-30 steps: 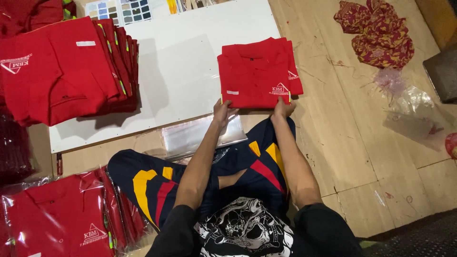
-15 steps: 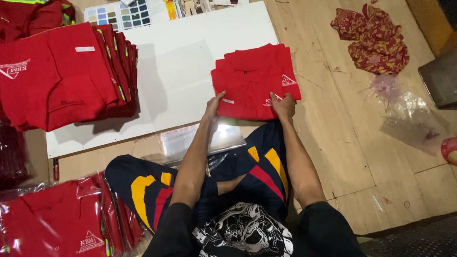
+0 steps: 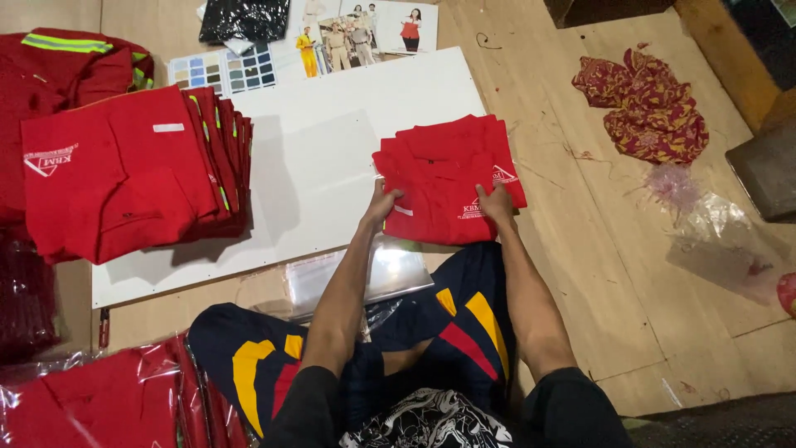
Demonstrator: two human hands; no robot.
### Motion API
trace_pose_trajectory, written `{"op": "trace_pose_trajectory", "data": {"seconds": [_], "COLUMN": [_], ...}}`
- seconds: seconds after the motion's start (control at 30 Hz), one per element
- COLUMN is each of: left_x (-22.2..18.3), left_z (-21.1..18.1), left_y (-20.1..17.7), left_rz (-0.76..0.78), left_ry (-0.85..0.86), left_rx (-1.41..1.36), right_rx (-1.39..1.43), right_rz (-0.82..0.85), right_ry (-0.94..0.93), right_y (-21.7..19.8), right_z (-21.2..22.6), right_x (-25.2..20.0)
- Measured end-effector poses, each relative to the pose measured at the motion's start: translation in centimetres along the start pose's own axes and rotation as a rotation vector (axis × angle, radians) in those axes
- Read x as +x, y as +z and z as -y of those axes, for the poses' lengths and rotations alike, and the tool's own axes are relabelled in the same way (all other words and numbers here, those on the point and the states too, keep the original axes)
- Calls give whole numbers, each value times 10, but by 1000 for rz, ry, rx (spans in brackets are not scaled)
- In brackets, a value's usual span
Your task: A person is sitting on the floor packing red shirts into clear plastic bags and stacking them.
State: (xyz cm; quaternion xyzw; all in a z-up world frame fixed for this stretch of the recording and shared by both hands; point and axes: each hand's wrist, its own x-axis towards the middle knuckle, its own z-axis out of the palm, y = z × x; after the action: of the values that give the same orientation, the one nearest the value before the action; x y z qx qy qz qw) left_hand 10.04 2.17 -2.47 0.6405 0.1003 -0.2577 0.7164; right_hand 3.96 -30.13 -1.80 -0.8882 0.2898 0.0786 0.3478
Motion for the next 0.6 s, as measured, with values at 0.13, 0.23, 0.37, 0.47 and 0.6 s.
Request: {"op": "trace_pose_trajectory", "data": {"seconds": [0.13, 0.23, 0.37, 0.47, 0.6], "left_x": [5, -24, -66, -93, -134], "left_z": [1, -20, -52, -73, -112], "left_y": [5, 19, 37, 45, 59], "left_rz": [-30, -50, -52, -53, -27], "left_ry": [15, 37, 171, 209, 216], "left_rx": [100, 154, 194, 180, 299], "right_rx": [163, 184, 136, 143, 207], "right_rz": [29, 112, 51, 18, -61], "right_ry": [-42, -54, -48, -53, -109], "right_y": [-31, -19, -9, -24, -56], "right_z": [54, 57, 51, 71, 126], "right_x": [-54, -58, -50, -73, -135]}}
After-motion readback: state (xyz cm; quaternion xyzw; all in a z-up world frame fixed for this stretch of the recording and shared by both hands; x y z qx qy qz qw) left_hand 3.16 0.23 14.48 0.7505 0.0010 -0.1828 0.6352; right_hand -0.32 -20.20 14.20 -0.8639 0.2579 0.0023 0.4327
